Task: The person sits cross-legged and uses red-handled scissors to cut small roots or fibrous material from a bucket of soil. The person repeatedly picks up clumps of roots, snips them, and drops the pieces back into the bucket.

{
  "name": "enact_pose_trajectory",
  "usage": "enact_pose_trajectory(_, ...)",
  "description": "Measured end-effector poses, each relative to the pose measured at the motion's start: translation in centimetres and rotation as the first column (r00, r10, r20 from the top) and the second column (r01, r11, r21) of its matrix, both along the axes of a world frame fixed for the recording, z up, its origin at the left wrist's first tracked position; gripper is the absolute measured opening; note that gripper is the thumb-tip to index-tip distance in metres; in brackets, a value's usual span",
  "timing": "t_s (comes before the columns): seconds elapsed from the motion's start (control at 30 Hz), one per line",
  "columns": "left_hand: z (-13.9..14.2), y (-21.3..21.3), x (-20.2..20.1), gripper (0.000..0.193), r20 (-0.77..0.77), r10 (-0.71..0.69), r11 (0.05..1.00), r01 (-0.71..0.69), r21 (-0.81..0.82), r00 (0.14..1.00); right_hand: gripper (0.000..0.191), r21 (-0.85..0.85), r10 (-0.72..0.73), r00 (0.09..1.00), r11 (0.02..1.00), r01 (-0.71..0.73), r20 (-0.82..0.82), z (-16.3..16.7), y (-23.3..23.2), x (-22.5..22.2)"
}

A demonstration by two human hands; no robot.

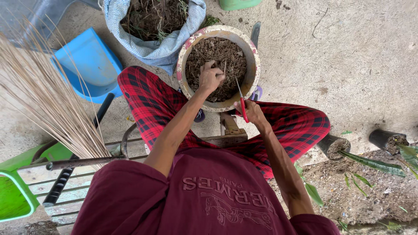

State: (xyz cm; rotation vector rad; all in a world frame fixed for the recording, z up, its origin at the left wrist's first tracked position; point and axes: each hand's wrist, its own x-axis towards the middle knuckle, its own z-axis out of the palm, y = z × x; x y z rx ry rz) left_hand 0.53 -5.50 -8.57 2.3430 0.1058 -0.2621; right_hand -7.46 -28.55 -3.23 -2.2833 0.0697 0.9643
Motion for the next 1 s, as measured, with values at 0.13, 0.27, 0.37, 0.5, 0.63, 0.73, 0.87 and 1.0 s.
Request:
enact_pose_trajectory(0.13,1.3,0.8,0.7,0.019,-0.448,0.141,0.791,-0.373,-0.485,0.883,0.085,0.006,0.030,0.999,1.000,-0.030,0.041,0.8,1.0,0.5)
enact_pose_trajectory(0.27,2.7,1.4,0.3,0.023,-0.604,0.083,0.551,-0.542,-0.635,0.792,0.079,0.019,0.012,0.996,1.000,-0.014,0.092,1.6,2.4,0.9)
enact_pose_trajectory(0.37,3.5,1.5,-0.2,0.022,-0.619,0.005,0.356,-0.580,-0.733,0.785,0.075,0.077,-0.058,0.984,0.996,0.046,0.167,2.6,3.4,1.4)
enact_pose_trajectory(0.5,4.8,1.6,-0.3,0.025,-0.625,-0.038,0.004,-0.625,-0.780,0.780,0.070,0.047,0.016,0.968,0.999,-0.028,0.250,4.8,4.6,2.4)
enact_pose_trajectory(0.63,6.3,2.1,-0.7,0.049,-0.605,-0.126,-0.194,-0.617,-0.762,0.786,0.067,0.147,0.010,0.957,0.988,-0.055,0.289,7.0,5.0,2.3)
enact_pose_trajectory(0.73,7.1,2.5,-0.9,0.054,-0.566,-0.174,-0.240,-0.592,-0.770,0.806,0.067,0.130,0.052,0.949,0.987,-0.097,0.309,7.9,5.0,1.9)
enact_pose_trajectory(0.87,7.2,2.8,-1.2,0.044,-0.519,-0.134,-0.175,-0.536,-0.826,0.844,0.073,-0.140,0.199,0.914,0.977,-0.159,0.354,8.6,5.1,1.2)
enact_pose_trajectory(1.0,7.4,3.2,-1.3,0.049,-0.592,-0.033,-0.131,-0.590,-0.796,0.805,0.079,-0.205,0.242,0.848,0.965,-0.161,0.472,9.8,5.3,0.5)
